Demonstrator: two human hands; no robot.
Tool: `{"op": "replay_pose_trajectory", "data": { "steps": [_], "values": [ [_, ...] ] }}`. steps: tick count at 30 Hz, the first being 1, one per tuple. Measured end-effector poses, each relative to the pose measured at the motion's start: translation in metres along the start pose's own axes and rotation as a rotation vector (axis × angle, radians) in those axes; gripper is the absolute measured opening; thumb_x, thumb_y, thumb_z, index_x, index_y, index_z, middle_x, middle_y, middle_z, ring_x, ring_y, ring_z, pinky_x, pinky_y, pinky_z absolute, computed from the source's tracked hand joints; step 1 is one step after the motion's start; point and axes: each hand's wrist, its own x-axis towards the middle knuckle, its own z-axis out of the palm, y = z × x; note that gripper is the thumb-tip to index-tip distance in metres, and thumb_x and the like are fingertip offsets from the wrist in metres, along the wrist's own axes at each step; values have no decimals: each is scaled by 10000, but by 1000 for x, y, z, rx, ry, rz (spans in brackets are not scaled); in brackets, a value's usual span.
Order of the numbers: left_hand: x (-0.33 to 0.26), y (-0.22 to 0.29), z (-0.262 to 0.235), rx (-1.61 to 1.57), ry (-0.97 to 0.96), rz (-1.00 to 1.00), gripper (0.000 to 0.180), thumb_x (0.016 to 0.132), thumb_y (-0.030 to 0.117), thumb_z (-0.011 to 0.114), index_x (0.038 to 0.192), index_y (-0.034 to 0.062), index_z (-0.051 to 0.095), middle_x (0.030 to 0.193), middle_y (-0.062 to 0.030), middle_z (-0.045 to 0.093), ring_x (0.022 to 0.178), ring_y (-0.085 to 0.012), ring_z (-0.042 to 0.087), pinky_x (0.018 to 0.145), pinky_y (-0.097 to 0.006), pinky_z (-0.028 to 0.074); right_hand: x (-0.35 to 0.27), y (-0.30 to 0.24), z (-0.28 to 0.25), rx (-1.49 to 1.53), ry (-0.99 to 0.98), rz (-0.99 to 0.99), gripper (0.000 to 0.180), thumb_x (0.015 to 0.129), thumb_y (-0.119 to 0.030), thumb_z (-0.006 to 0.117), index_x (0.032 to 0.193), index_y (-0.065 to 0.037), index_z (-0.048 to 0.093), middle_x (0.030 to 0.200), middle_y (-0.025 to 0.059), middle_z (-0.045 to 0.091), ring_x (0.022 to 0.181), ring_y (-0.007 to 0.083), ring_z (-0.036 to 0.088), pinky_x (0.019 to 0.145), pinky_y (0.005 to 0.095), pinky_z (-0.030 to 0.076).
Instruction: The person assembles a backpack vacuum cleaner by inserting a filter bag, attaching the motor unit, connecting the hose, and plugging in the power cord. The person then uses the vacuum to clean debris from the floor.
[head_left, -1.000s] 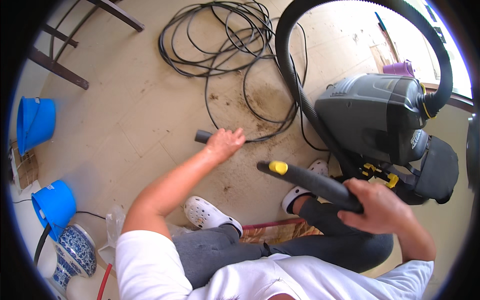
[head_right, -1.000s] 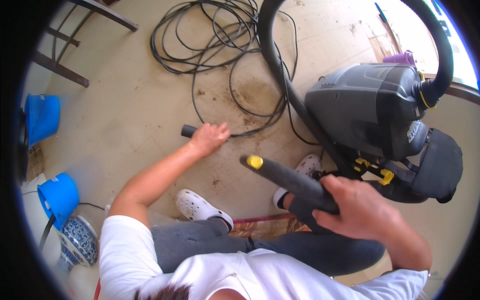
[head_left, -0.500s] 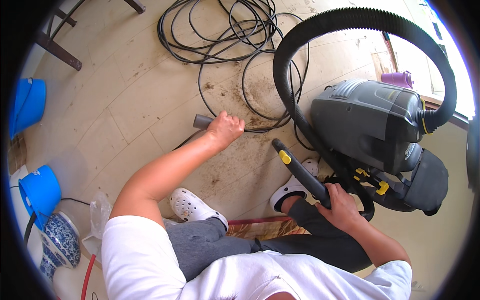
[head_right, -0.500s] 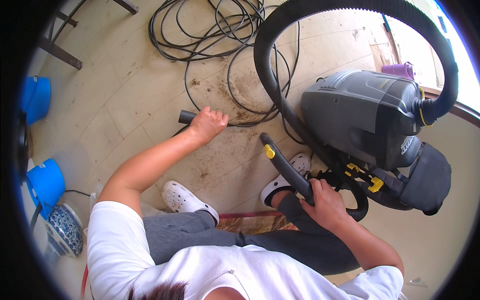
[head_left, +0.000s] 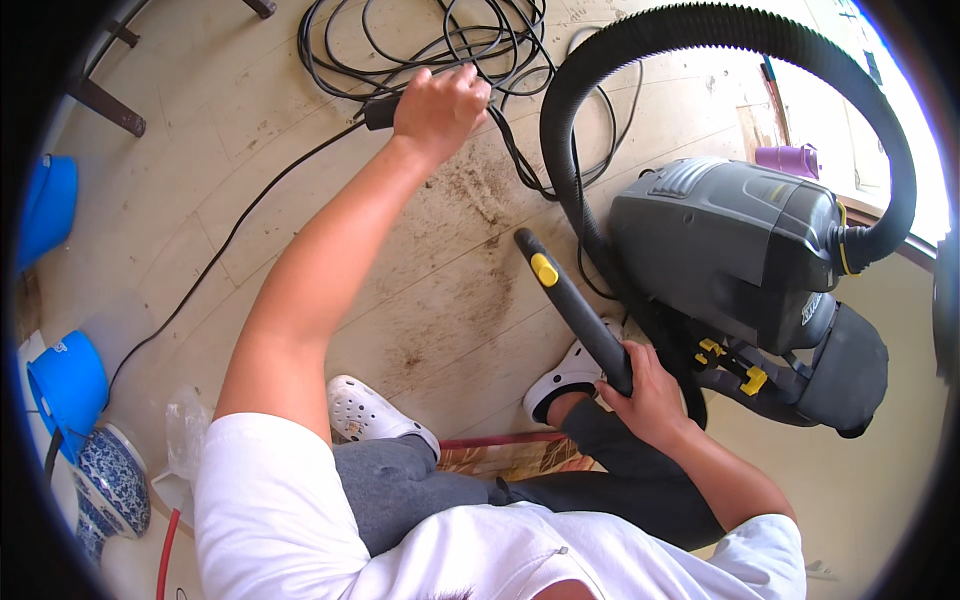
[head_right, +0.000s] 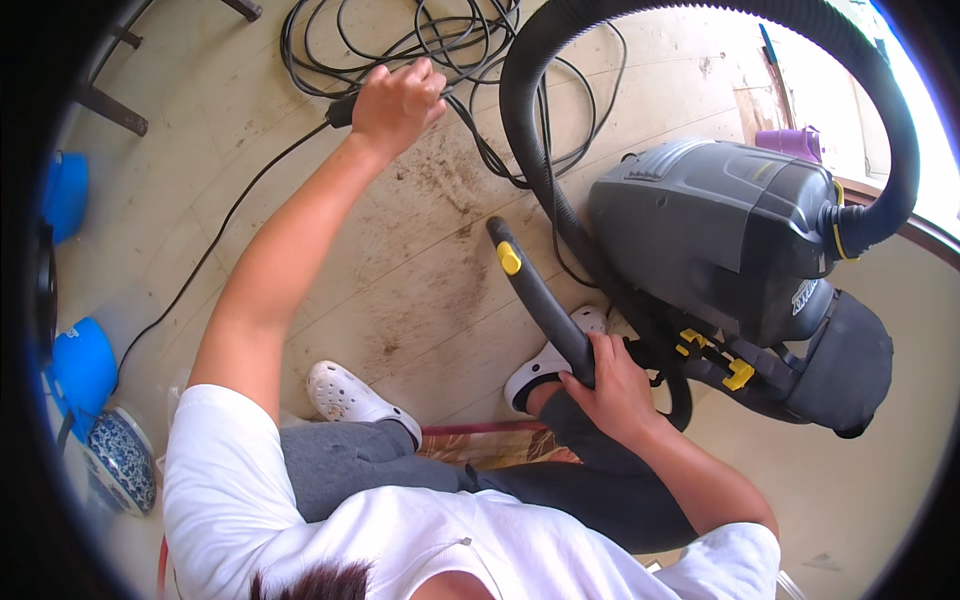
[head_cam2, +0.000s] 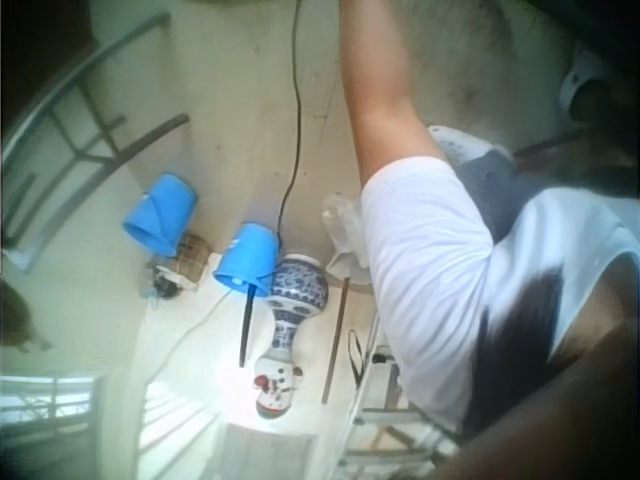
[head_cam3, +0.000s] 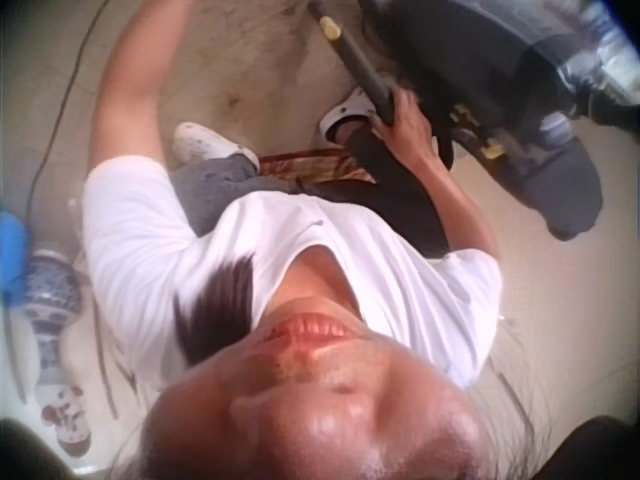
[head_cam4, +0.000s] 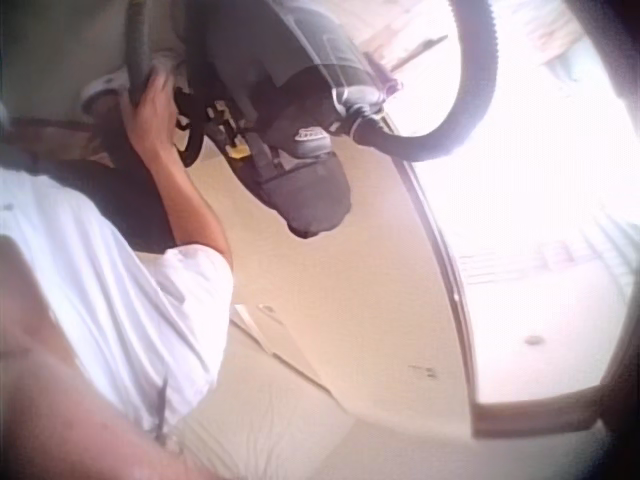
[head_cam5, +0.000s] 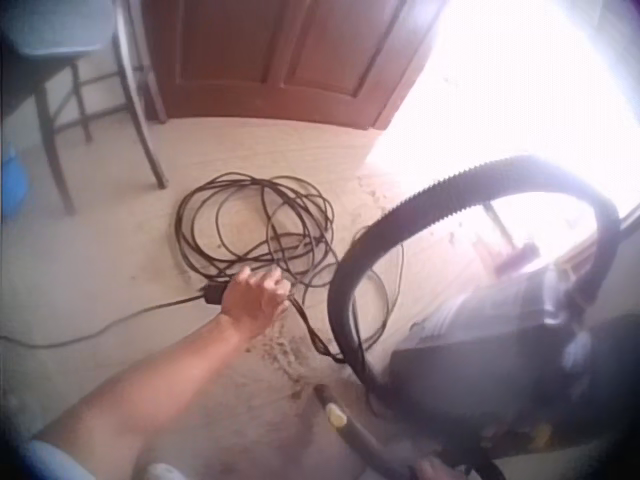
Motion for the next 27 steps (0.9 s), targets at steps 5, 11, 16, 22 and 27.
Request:
{"op": "replay_pose_trajectory", "data": {
  "steps": [5, 11, 16, 22, 27],
  "values": [
    [22, -22, -4, 0, 118, -150, 186, 800, 245, 649, 939, 124, 628, 903, 0, 607, 802, -170, 630, 712, -329, 458, 32, -1, 9, 66, 102, 70, 568, 760, -259, 696, 1185, -8, 416, 1022, 185, 504, 897, 373, 565, 723, 417, 477],
    [38, -46, -6, -173, -106, -522, 281, 862, 301, 557, 1071, 112, 560, 1058, -48, 611, 916, -240, 623, 737, -375, 523, 49, 5, 16, 139, 186, 31, 547, 772, -257, 687, 1172, 2, 418, 1064, 209, 510, 940, 378, 557, 741, 410, 470],
    [33, -67, 21, -227, -181, -633, 342, 855, 329, 535, 1139, 138, 543, 1282, -35, 499, 1028, -232, 587, 808, -370, 504, 74, 5, -3, 331, 115, 66, 523, 777, -267, 671, 1155, 12, 440, 901, 201, 571, 809, 318, 594, 713, 368, 470],
    [28, -87, 33, -280, -209, -706, 511, 840, 343, 516, 1295, 115, 471, 1414, -44, 381, 1192, -214, 491, 946, -363, 445, 105, 11, -23, 439, 91, 43, 488, 783, -301, 653, 1115, 16, 491, 745, 99, 572, 668, 145, 551, 638, 295, 453],
    [18, -94, 43, -330, -195, -684, 569, 832, 339, 515, 1345, 114, 412, 1451, -23, 318, 1220, -220, 461, 961, -369, 434, 135, -2, -18, 430, 107, -65, 498, 780, -316, 654, 1119, 13, 496, 755, 109, 573, 679, 161, 555, 643, 301, 451]
  ]
}}
